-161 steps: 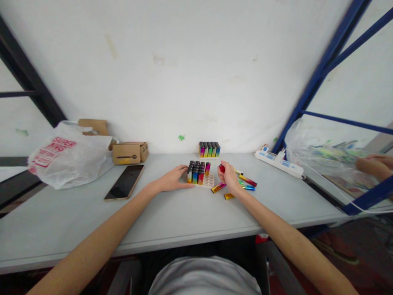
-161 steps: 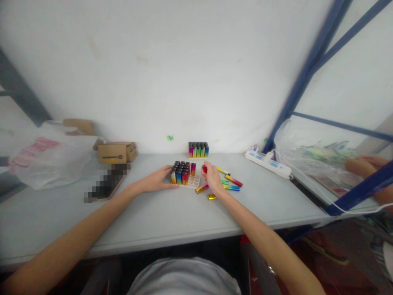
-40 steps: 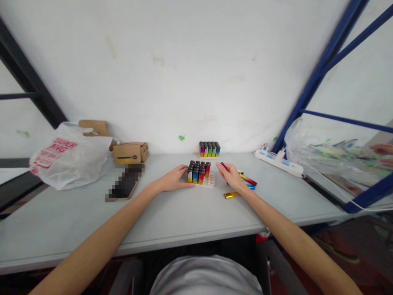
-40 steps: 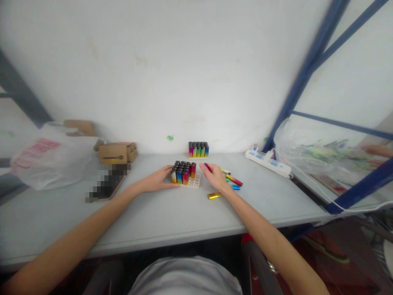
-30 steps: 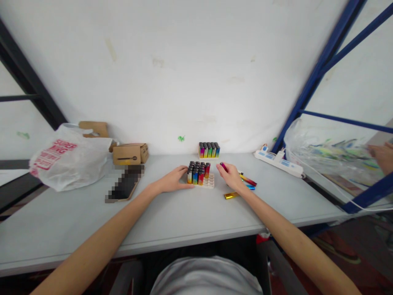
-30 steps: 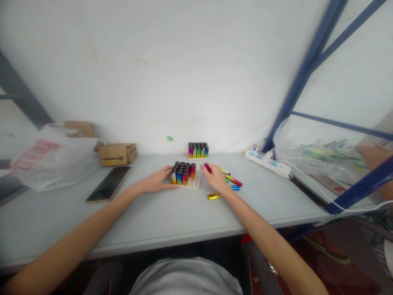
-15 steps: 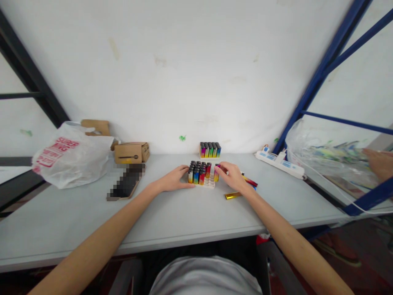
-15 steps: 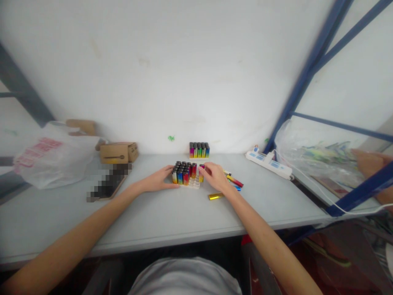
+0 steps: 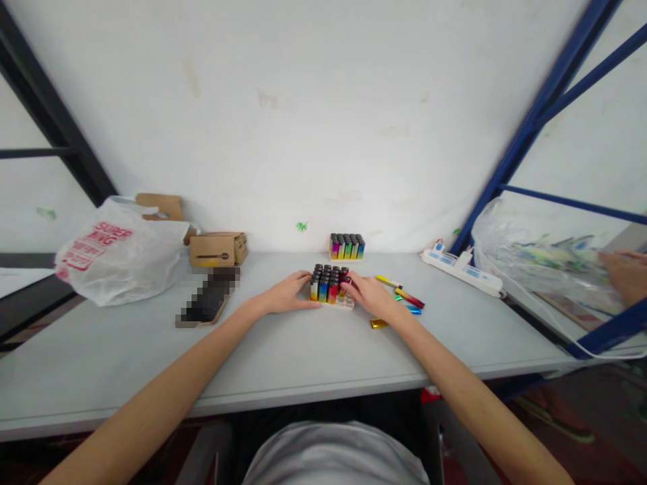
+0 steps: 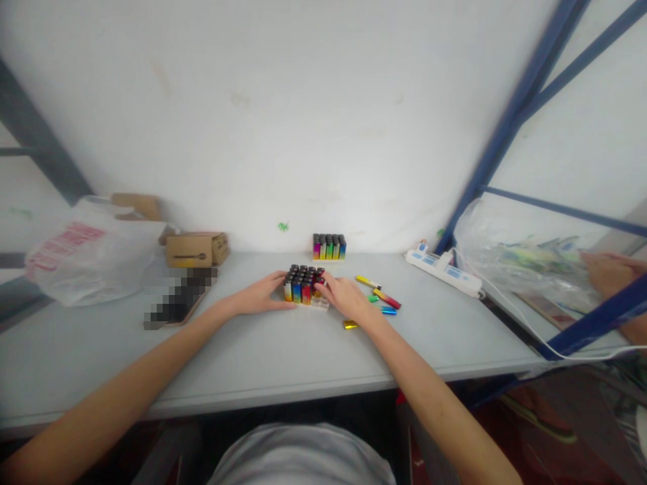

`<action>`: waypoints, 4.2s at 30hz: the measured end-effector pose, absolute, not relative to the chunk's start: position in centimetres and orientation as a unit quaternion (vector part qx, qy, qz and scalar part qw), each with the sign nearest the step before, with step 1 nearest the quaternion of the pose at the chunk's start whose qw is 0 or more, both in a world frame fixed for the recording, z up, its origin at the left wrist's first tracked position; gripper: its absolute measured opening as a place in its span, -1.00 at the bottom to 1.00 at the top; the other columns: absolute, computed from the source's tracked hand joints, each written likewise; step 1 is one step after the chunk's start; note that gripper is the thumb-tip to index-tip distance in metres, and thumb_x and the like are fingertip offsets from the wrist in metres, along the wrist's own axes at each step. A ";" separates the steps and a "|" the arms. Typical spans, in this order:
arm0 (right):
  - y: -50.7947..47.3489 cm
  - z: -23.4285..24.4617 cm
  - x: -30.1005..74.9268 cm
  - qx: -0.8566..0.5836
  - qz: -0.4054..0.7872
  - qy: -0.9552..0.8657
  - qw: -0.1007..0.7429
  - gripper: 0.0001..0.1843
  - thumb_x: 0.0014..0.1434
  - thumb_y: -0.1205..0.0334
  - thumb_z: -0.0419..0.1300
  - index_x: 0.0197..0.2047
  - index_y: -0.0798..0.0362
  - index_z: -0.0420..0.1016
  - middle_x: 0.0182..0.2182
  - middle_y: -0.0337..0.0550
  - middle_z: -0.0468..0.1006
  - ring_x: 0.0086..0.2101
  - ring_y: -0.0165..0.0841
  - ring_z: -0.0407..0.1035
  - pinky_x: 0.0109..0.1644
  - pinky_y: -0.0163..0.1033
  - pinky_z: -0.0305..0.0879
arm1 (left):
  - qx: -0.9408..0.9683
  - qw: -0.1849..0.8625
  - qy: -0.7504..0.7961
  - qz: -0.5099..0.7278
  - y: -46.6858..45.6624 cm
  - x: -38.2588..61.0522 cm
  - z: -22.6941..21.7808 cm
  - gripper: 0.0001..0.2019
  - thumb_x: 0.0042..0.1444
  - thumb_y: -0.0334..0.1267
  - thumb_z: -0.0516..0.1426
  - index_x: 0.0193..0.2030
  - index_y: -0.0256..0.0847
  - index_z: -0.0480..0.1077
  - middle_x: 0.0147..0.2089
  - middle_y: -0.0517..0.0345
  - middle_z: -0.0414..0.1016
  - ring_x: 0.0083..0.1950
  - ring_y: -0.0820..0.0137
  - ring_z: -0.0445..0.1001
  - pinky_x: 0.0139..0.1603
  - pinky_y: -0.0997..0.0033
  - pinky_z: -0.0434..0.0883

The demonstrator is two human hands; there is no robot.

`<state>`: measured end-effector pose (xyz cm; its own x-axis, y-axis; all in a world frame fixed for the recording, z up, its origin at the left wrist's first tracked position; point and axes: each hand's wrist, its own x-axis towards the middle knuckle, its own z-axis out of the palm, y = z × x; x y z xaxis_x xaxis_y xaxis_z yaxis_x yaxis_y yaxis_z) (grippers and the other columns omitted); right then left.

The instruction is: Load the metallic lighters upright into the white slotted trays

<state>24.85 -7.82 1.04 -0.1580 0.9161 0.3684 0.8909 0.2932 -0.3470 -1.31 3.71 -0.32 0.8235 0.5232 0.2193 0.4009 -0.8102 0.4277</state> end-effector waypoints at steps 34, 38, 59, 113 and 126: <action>-7.3 0.5 35.9 -0.678 0.049 -0.587 0.439 -0.66 0.25 -0.01 0.24 -0.06 0.07 0.52 -0.33 -0.11 0.62 -0.32 -0.25 0.47 -0.17 -0.19 0.34 | 0.937 0.178 0.256 0.157 3.8 -1.4 -0.3 -0.16 0.10 0.33 0.24 0.34 -0.26 0.32 0.39 -0.22 0.33 0.39 -0.05 0.33 0.45 0.05 0.25; -7.1 1.4 34.3 -0.583 0.166 -0.528 0.595 -0.53 0.18 -0.21 0.28 -0.14 0.06 0.56 -0.35 -0.17 0.56 -0.36 -0.33 0.40 -0.29 -0.25 0.31 | 0.940 0.169 0.259 0.146 3.7 -1.4 -0.2 -0.14 0.12 0.35 0.22 0.35 -0.29 0.30 0.39 -0.25 0.31 0.40 -0.04 0.32 0.47 0.07 0.22; -7.2 -0.5 27.9 -0.531 0.382 -0.527 0.543 -0.35 0.27 -0.42 -0.08 -0.56 -0.06 0.06 -0.68 -0.40 -0.04 -0.65 -0.48 -0.19 -0.61 -0.31 -0.23 | 0.938 0.184 0.252 0.153 3.8 -1.4 -0.3 -0.18 0.12 0.29 0.25 0.33 -0.29 0.33 0.39 -0.24 0.32 0.38 -0.04 0.34 0.46 0.06 0.24; -7.3 1.0 24.8 -0.572 -0.029 -0.750 0.329 -0.42 0.32 -0.31 0.16 -0.50 -0.03 0.42 -0.59 -0.17 0.49 -0.50 -0.33 0.29 0.00 -0.15 0.19 | 0.937 0.183 0.249 0.160 3.7 -1.3 -0.3 -0.16 0.11 0.31 0.25 0.36 -0.25 0.31 0.40 -0.20 0.32 0.40 -0.03 0.32 0.45 0.08 0.24; -12.0 2.0 38.7 -0.647 -0.008 -0.705 0.290 -0.64 0.28 -0.10 0.20 -0.22 0.02 0.63 -0.25 0.00 0.67 -0.27 -0.16 0.51 -0.13 -0.11 0.35 | 0.937 0.189 0.247 0.162 3.6 -1.3 -0.1 -0.16 0.11 0.33 0.24 0.34 -0.26 0.33 0.38 -0.18 0.35 0.40 -0.03 0.32 0.45 0.11 0.26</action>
